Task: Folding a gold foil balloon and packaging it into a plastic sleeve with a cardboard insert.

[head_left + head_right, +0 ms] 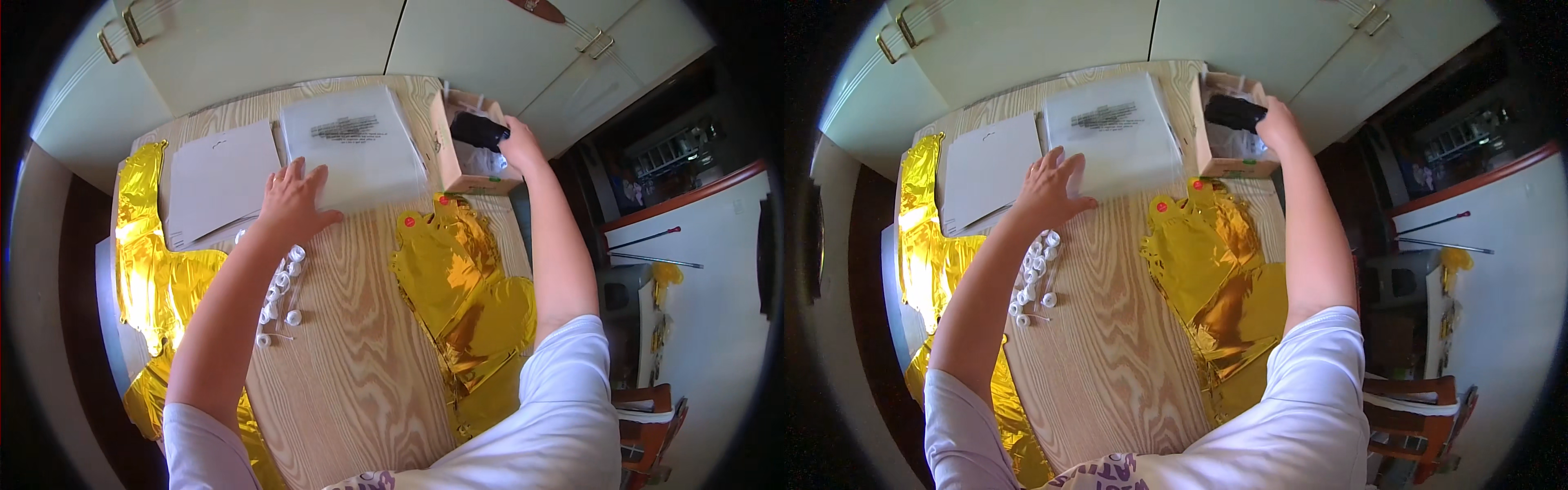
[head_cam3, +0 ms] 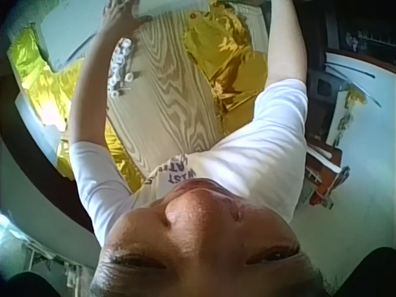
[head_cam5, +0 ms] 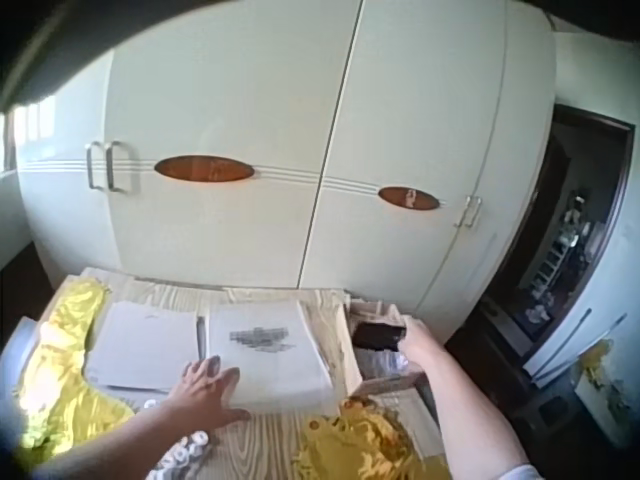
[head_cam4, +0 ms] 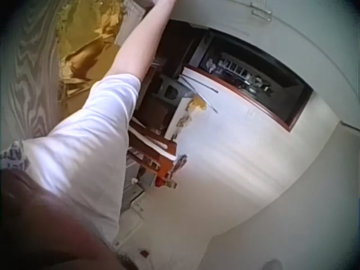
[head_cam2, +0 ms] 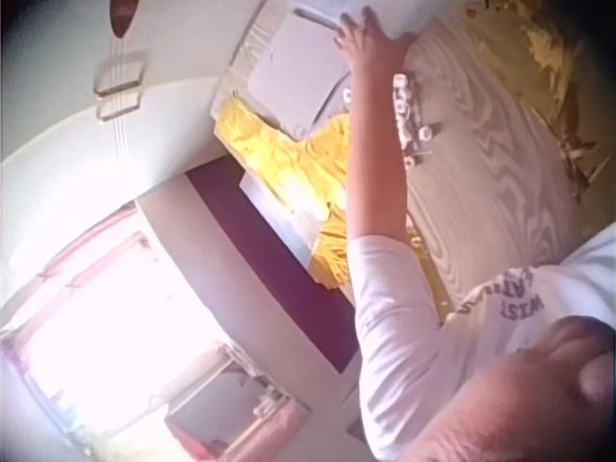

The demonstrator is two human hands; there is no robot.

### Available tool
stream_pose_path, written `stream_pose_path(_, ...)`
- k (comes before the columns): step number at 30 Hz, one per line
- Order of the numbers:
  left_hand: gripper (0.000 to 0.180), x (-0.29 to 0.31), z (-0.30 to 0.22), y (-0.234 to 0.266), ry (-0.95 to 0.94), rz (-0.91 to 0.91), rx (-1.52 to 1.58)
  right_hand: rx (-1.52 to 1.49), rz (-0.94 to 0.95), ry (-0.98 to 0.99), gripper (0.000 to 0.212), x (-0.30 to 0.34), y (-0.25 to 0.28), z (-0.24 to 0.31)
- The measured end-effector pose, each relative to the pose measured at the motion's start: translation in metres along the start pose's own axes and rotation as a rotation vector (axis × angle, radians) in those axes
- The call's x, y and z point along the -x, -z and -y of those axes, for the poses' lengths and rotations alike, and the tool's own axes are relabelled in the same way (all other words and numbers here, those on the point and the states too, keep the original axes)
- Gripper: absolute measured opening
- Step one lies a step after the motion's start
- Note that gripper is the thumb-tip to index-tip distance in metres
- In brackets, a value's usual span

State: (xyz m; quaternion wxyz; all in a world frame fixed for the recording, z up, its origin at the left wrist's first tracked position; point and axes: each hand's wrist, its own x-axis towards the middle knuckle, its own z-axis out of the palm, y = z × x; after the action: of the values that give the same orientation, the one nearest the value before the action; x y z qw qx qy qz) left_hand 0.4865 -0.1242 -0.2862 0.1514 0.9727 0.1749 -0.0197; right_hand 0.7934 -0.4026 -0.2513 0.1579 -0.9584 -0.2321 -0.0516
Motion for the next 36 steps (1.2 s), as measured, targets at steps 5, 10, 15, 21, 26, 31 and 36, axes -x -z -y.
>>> stream_pose_path(5,0.087,0.002,0.000,0.004,0.020,-0.001,0.000,0.020,-0.006,0.080,0.031,-0.014,-0.025,0.017)
stream_pose_path(10,0.088,0.001,-0.001,-0.001,0.029,-0.035,-0.035,-0.121,0.066,-0.014,0.060,-0.008,-0.013,0.027)
stream_pose_path(15,0.093,-0.005,-0.014,-0.015,0.043,-0.111,-0.082,-0.161,0.120,-0.051,0.077,0.014,0.007,0.027)
stream_pose_path(21,0.091,0.032,-0.006,0.000,-0.058,-0.296,-0.033,-0.028,-0.116,0.308,0.053,0.088,0.036,0.061)
stream_pose_path(26,0.054,0.170,0.014,0.086,-0.193,-0.338,0.172,-0.248,0.093,0.686,0.028,0.247,0.079,0.116)
stream_pose_path(31,0.029,0.384,0.076,0.096,-0.149,-0.245,0.074,-0.512,0.481,0.638,0.009,0.397,0.070,0.154)
stream_pose_path(36,0.028,0.546,0.073,0.023,0.172,-0.046,0.334,-0.671,0.562,0.753,0.011,0.488,0.029,0.205)
